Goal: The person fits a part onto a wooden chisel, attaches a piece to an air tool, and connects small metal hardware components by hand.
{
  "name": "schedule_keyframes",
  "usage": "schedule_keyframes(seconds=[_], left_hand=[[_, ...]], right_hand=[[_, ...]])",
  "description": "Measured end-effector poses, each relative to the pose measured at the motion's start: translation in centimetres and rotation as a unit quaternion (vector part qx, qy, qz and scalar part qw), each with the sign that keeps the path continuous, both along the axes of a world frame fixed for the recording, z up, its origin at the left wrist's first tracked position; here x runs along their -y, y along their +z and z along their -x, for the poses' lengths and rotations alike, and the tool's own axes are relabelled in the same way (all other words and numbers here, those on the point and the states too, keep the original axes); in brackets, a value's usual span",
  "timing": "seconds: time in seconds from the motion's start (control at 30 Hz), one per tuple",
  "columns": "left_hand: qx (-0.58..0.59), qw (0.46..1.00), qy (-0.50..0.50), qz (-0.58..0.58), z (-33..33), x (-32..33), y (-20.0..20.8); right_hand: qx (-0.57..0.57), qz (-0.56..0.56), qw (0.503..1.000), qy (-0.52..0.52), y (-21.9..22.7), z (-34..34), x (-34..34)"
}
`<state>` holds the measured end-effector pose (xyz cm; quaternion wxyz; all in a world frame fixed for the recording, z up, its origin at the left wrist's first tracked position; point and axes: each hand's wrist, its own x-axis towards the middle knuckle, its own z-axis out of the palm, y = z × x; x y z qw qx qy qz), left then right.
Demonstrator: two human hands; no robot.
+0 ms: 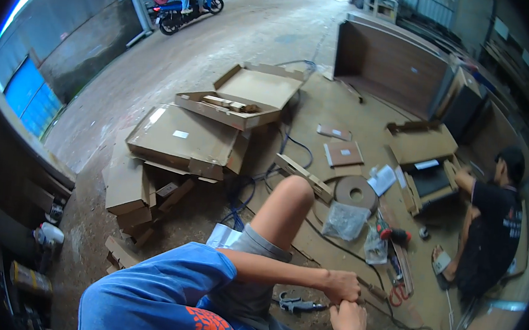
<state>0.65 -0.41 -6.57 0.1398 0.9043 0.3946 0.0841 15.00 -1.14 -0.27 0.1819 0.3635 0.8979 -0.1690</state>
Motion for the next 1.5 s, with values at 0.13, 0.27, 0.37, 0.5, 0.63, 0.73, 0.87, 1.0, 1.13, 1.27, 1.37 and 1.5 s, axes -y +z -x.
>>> schedule_keyframes(seconds=[0.13,0.27,0.37,0.5,0.63,0.73,0.87,1.0,1.13,1.27,1.37,1.5], left_hand=[[-0.010,1.000,-0.006,0.001,-0.9,-0.5,-0.9],[-0.036,0.998,-0.009,0.040,-0.1,-0.6,-1.5],[0.019,0.999,-0.016,0.021,0.1,-0.5,-0.9],[0.011,0.999,-0.036,0.022,-0.9,-0.8,0.4],[0.002,0.999,-0.029,0.026,-0.8,-0.8,0.4],[-0.002,0.999,-0.032,0.029,-0.7,-0.8,0.4],[0.004,0.999,-0.017,0.031,-0.8,-0.7,1.0],[-0.021,0.999,-0.014,0.039,-0.7,-1.0,0.6],[0.037,0.993,0.102,-0.056,-0.9,-0.8,1.0],[0.067,0.979,0.179,-0.063,-0.6,-1.7,1.9],[0.060,0.978,0.190,-0.068,-0.5,-1.9,2.2],[0.040,0.994,0.104,-0.015,-0.4,-2.3,2.1]], right_hand=[[-0.003,0.022,1.000,-0.006,0.6,-0.4,-0.2],[-0.068,0.028,0.997,0.008,-0.4,-0.4,-0.6],[-0.049,0.019,0.999,0.006,-0.7,-0.6,-0.6],[-0.037,0.013,0.999,-0.015,-1.0,-1.6,-0.4],[-0.033,0.020,0.999,-0.016,-0.9,-1.5,-0.5],[-0.044,0.021,0.999,-0.022,-1.5,-1.6,-0.4],[-0.040,0.009,0.999,-0.008,-1.6,-1.6,-0.3],[-0.041,0.027,0.999,-0.013,-1.2,-1.5,-0.8],[-0.055,-0.007,0.998,-0.027,-1.1,-1.3,-2.3],[-0.095,-0.070,0.993,-0.014,-0.6,-0.6,-3.5],[-0.085,-0.097,0.992,-0.009,-0.9,-0.4,-3.8],[-0.030,-0.022,0.999,-0.016,-0.6,-0.3,-3.5]])
